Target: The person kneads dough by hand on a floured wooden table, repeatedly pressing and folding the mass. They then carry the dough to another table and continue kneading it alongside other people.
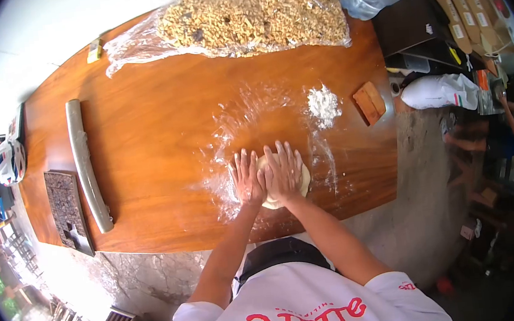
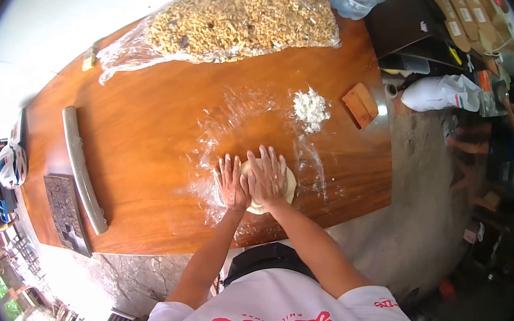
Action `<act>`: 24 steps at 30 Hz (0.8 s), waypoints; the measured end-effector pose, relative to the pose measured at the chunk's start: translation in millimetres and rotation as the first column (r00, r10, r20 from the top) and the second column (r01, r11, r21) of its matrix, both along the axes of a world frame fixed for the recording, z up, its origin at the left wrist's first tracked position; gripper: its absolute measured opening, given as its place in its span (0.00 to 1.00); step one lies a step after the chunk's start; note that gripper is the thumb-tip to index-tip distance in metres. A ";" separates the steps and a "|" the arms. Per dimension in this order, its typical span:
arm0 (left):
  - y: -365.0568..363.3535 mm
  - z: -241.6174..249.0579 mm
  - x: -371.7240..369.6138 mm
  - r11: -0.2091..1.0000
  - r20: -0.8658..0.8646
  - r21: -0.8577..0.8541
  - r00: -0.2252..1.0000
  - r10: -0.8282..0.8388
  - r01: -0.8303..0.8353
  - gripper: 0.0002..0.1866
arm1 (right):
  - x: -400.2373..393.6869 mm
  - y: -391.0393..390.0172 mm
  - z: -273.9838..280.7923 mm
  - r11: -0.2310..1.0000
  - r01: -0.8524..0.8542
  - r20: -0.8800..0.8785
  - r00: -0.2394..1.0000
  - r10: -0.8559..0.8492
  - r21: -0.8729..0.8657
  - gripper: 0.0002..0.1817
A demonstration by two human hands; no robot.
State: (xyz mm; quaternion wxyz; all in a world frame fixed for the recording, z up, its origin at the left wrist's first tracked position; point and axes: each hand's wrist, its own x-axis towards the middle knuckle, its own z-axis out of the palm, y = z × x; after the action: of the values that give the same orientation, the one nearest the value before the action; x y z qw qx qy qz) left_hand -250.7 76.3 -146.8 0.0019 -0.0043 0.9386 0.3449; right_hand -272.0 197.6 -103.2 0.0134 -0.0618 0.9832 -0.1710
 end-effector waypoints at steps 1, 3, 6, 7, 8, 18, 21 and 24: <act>-1.3 1.4 -16.6 0.998 -0.012 -0.058 1.000 0.011 -0.011 0.29 | -18.2 -0.9 -0.2 1.000 -0.008 0.035 0.999 0.007 0.015 0.33; -1.7 7.6 -50.5 0.993 -0.016 -0.118 1.000 0.017 -0.018 0.29 | -57.3 -3.5 -1.1 1.000 -0.005 0.019 1.000 0.005 -0.001 0.33; -2.2 11.5 -104.2 0.988 -0.021 -0.087 0.992 0.125 -0.126 0.28 | -119.1 -8.1 -16.4 0.999 0.034 -0.101 0.994 -0.036 -0.027 0.33; -2.6 8.3 -124.1 0.981 -0.077 -0.085 0.982 0.171 -0.177 0.27 | -141.2 -10.9 -20.8 0.996 0.077 -0.189 0.978 -0.083 -0.041 0.32; -1.8 7.0 -140.5 0.971 -0.134 -0.078 0.967 0.215 -0.227 0.27 | -161.4 -14.8 -23.5 0.996 0.080 -0.202 0.975 -0.088 -0.051 0.32; 30.1 23.4 -45.8 0.869 -0.116 0.485 0.977 0.179 -0.101 0.26 | -202.8 81.8 -10.1 0.176 0.288 0.268 0.955 -0.130 -0.941 0.26; 52.8 48.5 14.7 0.767 0.078 0.581 0.956 0.281 -0.273 0.26 | -151.9 97.2 -34.4 0.667 0.282 0.212 0.959 -0.186 -0.689 0.26; 39.2 77.0 48.3 0.736 0.344 0.572 0.920 0.187 -0.364 0.27 | -69.3 51.2 -1.3 0.916 0.105 0.130 0.990 -0.059 -0.388 0.28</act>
State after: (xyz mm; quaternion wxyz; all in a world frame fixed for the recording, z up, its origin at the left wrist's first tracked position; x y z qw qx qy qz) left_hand -202.5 115.5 -69.9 0.0763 -0.1894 0.7502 0.6289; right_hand -341.3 248.8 -104.5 0.0507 -0.0118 0.9281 -0.3687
